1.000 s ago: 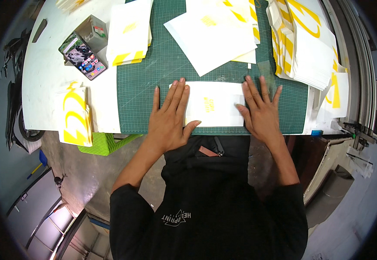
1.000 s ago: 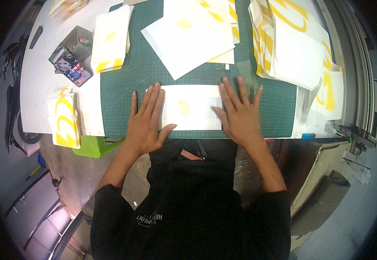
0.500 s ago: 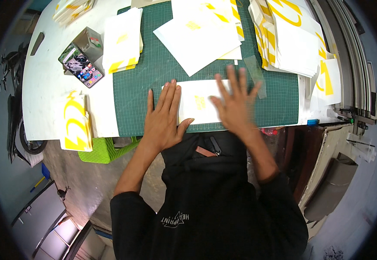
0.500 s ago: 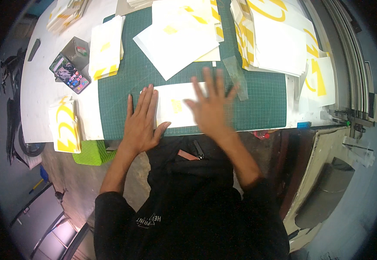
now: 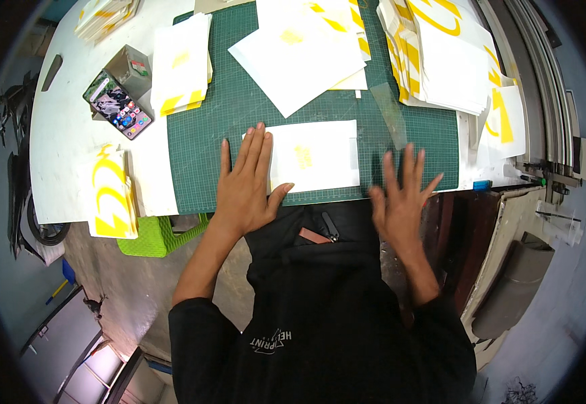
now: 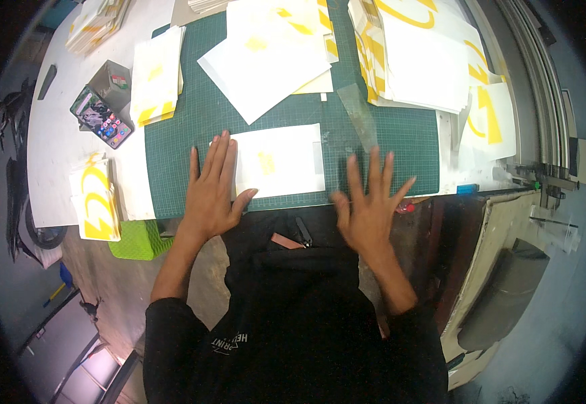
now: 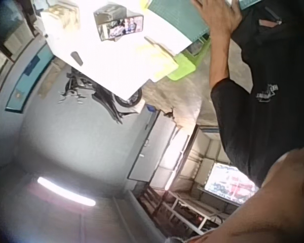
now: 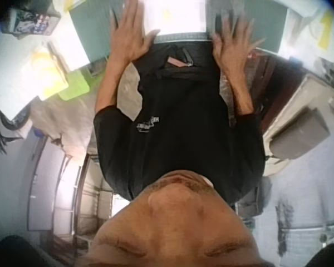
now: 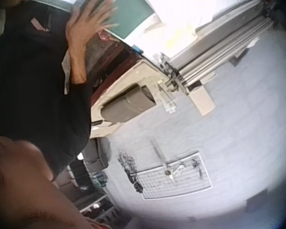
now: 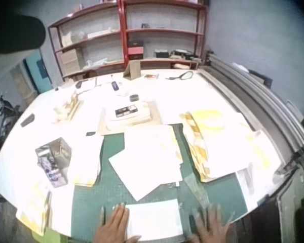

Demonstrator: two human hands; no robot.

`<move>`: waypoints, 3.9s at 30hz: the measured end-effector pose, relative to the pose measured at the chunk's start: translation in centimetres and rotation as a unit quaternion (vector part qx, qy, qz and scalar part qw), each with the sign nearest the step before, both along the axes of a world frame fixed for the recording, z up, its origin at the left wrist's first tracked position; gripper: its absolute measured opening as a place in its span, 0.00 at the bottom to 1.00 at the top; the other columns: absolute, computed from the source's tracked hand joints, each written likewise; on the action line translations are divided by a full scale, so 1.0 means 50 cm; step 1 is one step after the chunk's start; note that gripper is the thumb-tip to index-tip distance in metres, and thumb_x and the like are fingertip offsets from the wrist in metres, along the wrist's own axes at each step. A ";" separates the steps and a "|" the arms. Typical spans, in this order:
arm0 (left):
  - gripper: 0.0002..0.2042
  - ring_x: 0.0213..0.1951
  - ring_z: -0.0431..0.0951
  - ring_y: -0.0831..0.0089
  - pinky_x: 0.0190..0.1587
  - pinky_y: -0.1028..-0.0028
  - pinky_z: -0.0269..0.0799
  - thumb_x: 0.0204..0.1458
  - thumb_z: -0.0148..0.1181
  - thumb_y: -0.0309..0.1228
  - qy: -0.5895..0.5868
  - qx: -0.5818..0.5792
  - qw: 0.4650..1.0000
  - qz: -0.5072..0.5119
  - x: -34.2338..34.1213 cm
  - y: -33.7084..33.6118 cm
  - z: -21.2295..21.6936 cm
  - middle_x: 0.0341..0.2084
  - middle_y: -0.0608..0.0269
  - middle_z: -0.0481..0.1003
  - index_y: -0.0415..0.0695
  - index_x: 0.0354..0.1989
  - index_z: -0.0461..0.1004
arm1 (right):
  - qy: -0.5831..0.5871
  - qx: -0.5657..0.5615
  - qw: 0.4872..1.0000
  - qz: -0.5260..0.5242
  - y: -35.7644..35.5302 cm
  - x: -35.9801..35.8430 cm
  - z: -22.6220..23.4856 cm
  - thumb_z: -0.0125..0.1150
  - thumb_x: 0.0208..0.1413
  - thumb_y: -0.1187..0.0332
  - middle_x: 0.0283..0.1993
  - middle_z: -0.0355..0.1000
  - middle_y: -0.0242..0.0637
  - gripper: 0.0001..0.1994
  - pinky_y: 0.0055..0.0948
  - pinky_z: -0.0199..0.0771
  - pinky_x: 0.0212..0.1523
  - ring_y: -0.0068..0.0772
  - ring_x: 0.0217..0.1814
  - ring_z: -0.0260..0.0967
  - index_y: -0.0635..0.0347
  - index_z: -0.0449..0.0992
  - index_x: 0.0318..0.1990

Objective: The person repeatedly picks up white paper sheets with yellow printed designs from a stack, folds each sheet in half, and places the folded sheets into a growing pile on a green cutting mat. The process is continuous and repetitive throughout the clip.

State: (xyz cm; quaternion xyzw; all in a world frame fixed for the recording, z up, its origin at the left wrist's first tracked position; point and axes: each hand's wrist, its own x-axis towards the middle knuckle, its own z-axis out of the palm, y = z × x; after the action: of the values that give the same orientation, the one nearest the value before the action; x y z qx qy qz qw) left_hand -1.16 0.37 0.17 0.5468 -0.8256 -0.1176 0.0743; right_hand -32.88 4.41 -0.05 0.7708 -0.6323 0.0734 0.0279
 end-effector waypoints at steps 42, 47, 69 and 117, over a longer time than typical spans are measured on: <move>0.61 0.81 0.38 0.46 0.80 0.43 0.32 0.45 0.69 0.66 -0.025 0.068 0.993 -0.091 0.073 -0.082 0.045 0.81 0.48 0.44 0.39 0.80 0.47 | -0.465 0.184 0.866 -0.002 -0.058 0.241 0.010 0.66 0.63 0.66 0.23 0.75 0.52 0.10 0.46 0.75 0.27 0.55 0.25 0.79 0.63 0.73 0.43; 0.61 0.81 0.39 0.47 0.79 0.42 0.33 0.45 0.71 0.65 -0.022 0.067 0.994 -0.079 0.080 -0.066 0.040 0.80 0.49 0.45 0.37 0.79 0.48 | -0.410 0.118 0.900 -0.084 -0.031 0.061 -0.030 0.70 0.63 0.72 0.21 0.71 0.28 0.09 0.23 0.65 0.22 0.14 0.23 0.67 0.67 0.75 0.42; 0.19 0.60 0.78 0.52 0.72 0.48 0.62 0.51 0.75 0.40 0.315 -0.033 0.932 -0.178 -0.130 0.062 -0.030 0.49 0.50 0.81 0.40 0.47 0.80 | -0.518 -0.036 0.852 -0.069 -0.022 -0.097 0.032 0.68 0.63 0.75 0.36 0.78 0.35 0.11 0.23 0.72 0.35 0.20 0.34 0.73 0.66 0.79 0.51; 0.20 0.57 0.80 0.61 0.62 0.55 0.74 0.41 0.65 0.26 0.155 -0.079 0.969 -0.176 0.029 0.123 0.075 0.54 0.59 0.80 0.42 0.47 0.83 | -0.522 0.090 0.835 0.148 -0.103 0.023 0.043 0.69 0.57 0.40 0.59 0.75 0.51 0.42 0.44 0.67 0.66 0.52 0.65 0.71 0.67 0.70 0.67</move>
State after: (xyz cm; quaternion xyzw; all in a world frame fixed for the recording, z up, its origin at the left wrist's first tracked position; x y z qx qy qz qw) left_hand 0.28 6.49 3.91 0.3608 -0.8939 -0.1461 0.2225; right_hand -31.72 -0.73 2.12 0.7013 -0.4353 0.4108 -0.3871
